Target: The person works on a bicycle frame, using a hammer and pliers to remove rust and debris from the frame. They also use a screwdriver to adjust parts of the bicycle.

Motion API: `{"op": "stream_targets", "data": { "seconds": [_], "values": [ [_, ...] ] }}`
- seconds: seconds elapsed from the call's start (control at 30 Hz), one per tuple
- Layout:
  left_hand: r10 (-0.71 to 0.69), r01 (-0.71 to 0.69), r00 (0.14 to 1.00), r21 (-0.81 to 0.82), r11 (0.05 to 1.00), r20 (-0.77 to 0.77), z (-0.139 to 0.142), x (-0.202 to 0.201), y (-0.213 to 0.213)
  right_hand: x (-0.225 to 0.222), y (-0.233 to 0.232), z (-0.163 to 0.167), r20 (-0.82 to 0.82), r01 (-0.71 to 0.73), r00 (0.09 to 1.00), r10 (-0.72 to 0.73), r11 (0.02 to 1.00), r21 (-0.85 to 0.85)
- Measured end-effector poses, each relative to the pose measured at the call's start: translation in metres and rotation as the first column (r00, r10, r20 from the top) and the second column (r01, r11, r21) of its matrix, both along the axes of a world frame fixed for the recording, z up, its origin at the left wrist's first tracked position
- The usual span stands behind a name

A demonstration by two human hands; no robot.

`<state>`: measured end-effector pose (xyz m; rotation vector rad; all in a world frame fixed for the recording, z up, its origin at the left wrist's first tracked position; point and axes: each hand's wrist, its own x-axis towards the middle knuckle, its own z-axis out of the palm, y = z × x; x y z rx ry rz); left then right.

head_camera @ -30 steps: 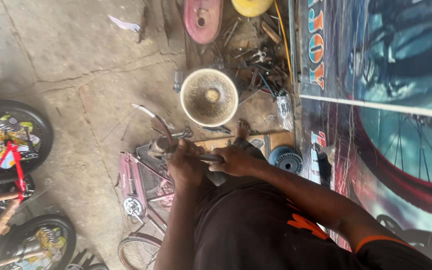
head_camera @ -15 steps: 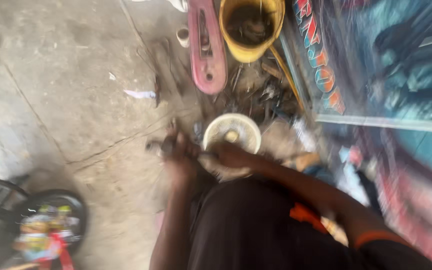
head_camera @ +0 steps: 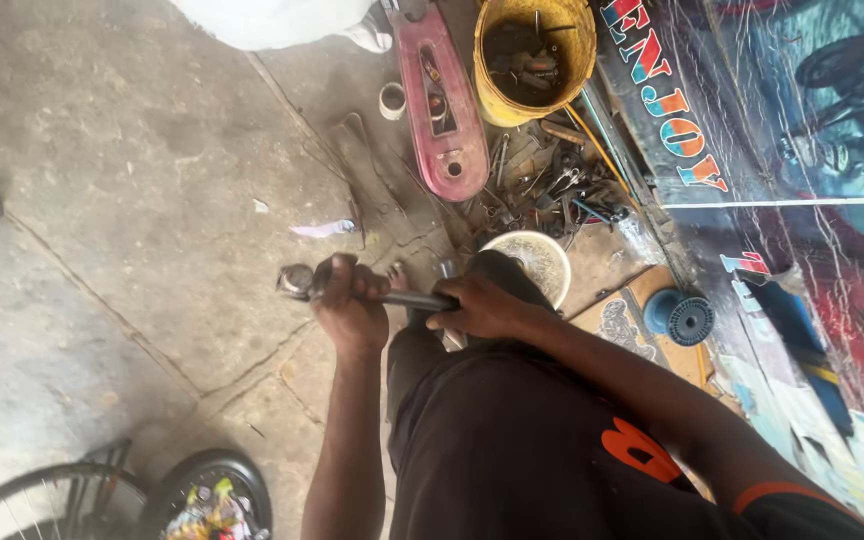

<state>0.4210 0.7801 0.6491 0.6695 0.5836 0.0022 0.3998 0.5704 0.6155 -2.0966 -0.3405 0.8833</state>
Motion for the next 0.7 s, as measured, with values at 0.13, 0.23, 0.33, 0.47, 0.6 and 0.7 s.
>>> {"op": "stream_targets", "data": {
  "seconds": [0.13,0.23,0.33,0.47,0.6,0.7],
  "values": [
    [-0.037,0.034,0.997,-0.045,0.998,-0.065,-0.018,0.011,0.032,0.001,0.023,-0.004,-0.03,0.032,0.999,-0.03,0.998,0.057],
    [-0.06,0.054,0.995,-0.077,0.996,-0.079,-0.028,0.019,0.043,0.003,0.032,-0.002,-0.017,0.049,0.999,-0.048,0.996,0.072],
    [-0.026,0.019,0.999,-0.153,0.988,-0.047,-0.031,0.028,0.048,0.011,0.038,0.003,0.035,0.024,0.999,-0.025,1.0,0.01],
    [0.005,-0.013,0.998,-0.143,0.99,-0.059,-0.02,0.039,0.058,0.032,0.056,0.007,-0.09,0.022,0.995,-0.033,0.993,-0.113],
    [-0.008,0.007,0.999,-0.035,0.999,-0.032,-0.001,0.05,0.083,0.064,0.1,0.002,-0.069,-0.056,0.996,0.05,0.994,-0.092],
    [-0.089,0.08,0.994,0.13,0.988,0.059,0.009,0.065,0.106,0.089,0.146,-0.008,0.027,-0.074,0.997,0.072,0.994,0.078]
  ]
}}
